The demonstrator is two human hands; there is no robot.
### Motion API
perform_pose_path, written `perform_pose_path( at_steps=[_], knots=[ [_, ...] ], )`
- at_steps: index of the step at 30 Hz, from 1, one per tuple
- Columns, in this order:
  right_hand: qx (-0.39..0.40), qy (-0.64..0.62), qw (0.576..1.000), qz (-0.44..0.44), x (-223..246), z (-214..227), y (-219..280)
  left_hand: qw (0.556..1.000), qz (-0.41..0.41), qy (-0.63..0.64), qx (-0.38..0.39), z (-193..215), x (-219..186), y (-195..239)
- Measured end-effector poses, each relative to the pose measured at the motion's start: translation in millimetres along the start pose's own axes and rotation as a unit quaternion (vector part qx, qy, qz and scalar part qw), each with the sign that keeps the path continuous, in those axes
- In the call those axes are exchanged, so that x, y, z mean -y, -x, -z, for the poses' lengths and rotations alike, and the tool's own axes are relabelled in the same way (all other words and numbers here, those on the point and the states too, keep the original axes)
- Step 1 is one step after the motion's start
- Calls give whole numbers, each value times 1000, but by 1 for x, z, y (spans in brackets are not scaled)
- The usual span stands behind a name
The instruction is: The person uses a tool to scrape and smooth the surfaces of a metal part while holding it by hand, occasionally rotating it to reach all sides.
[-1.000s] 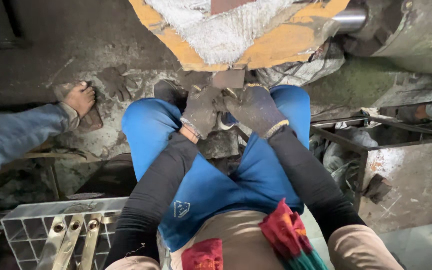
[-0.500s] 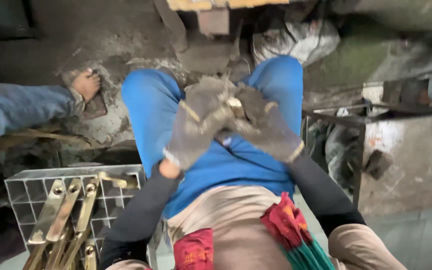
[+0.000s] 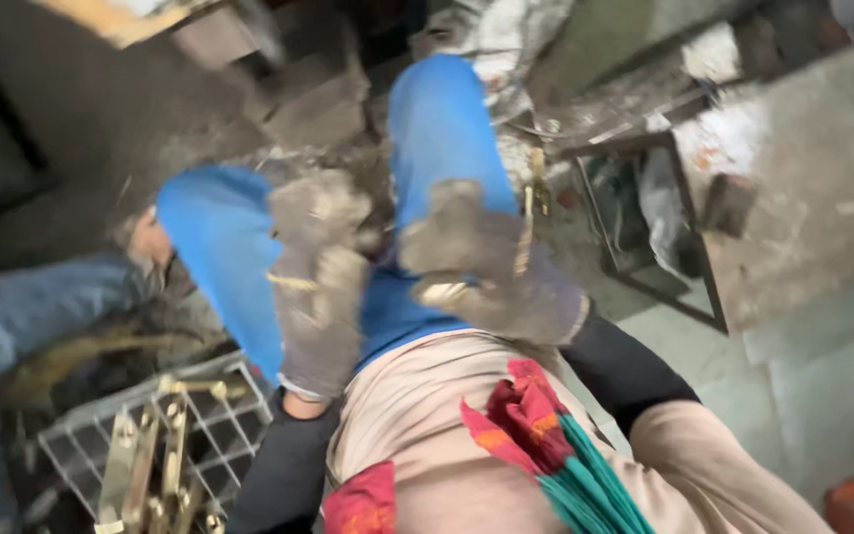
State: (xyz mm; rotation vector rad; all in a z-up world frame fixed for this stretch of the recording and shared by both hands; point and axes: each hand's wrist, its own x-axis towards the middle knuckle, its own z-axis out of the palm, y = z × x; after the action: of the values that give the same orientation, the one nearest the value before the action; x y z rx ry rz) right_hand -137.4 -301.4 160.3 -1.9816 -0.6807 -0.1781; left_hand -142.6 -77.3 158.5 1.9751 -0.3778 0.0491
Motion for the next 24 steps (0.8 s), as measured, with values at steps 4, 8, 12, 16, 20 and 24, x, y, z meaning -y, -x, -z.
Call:
perform_pose_path(
  at_steps=[4, 8, 12, 16, 20, 24],
  knots=[
    [-44, 47, 998, 3, -7, 16, 18, 950, 122, 274, 87, -27, 26, -9],
    [-96, 92, 990, -56, -22, 15, 61, 767, 411, 492, 21, -47, 37, -18],
    [-179, 145, 952, -201, -76, 24, 122, 763, 330, 554, 51, -41, 49, -28],
    [-265, 309, 777, -480, -159, 90, 189, 806, 310, 503, -19, -19, 79, -34],
    [-229, 397, 717, -525, -171, 132, 217, 811, 291, 493, -122, -1, 129, -59],
    [-325, 90, 783, -522, -146, 110, 160, 974, 179, 83, -113, 12, 183, -73]
  ],
)
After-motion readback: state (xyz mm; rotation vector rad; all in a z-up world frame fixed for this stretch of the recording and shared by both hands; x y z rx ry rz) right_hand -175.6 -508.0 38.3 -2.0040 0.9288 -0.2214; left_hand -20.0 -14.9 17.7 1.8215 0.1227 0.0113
